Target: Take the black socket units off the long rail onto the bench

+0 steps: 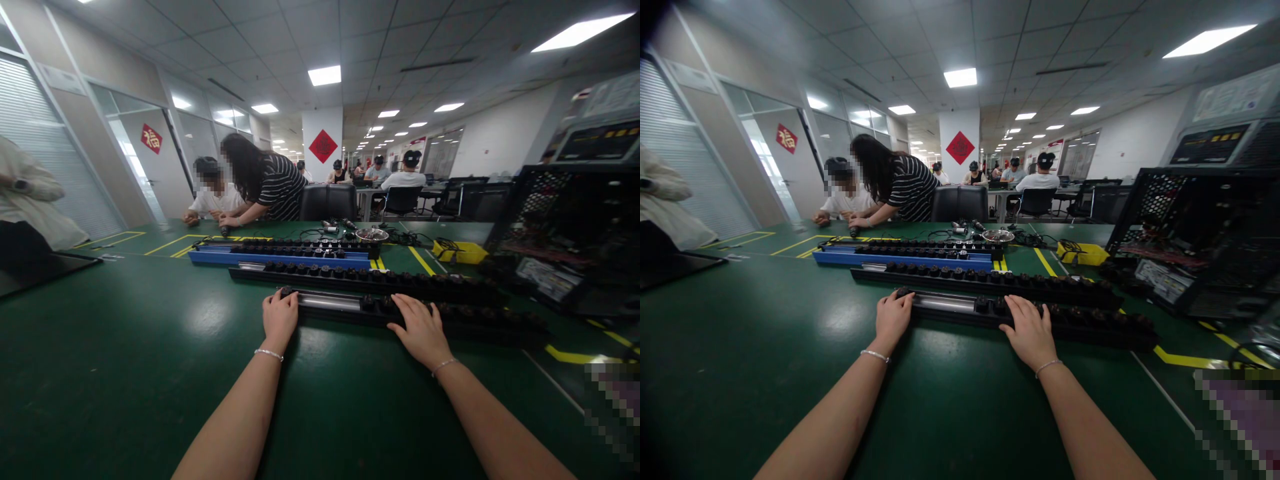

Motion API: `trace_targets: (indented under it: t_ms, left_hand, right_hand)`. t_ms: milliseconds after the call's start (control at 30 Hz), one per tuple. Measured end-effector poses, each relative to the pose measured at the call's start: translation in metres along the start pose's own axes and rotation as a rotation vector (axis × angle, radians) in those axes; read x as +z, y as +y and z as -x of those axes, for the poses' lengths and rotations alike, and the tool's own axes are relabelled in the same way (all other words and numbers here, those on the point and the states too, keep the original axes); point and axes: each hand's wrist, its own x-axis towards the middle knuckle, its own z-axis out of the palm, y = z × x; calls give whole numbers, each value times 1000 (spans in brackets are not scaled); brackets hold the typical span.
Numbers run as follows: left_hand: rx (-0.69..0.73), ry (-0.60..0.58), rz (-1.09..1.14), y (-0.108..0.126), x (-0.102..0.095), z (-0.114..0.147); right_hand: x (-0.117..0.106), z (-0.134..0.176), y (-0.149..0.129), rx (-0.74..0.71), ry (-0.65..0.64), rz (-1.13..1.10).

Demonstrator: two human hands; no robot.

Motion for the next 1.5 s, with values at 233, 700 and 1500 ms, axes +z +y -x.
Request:
trace_targets:
  t_ms: [233,700,1500]
  left_hand:
    - [10,-5,-36,2,-1,0]
    - [27,-9,-35,1,-1,0]
    - [34,1,-60,2,-3,0]
  right_hand:
    - [2,0,0,-1,12,12]
    - [0,0,0,-7,7,6]
    - [0,0,0,-6,10,5]
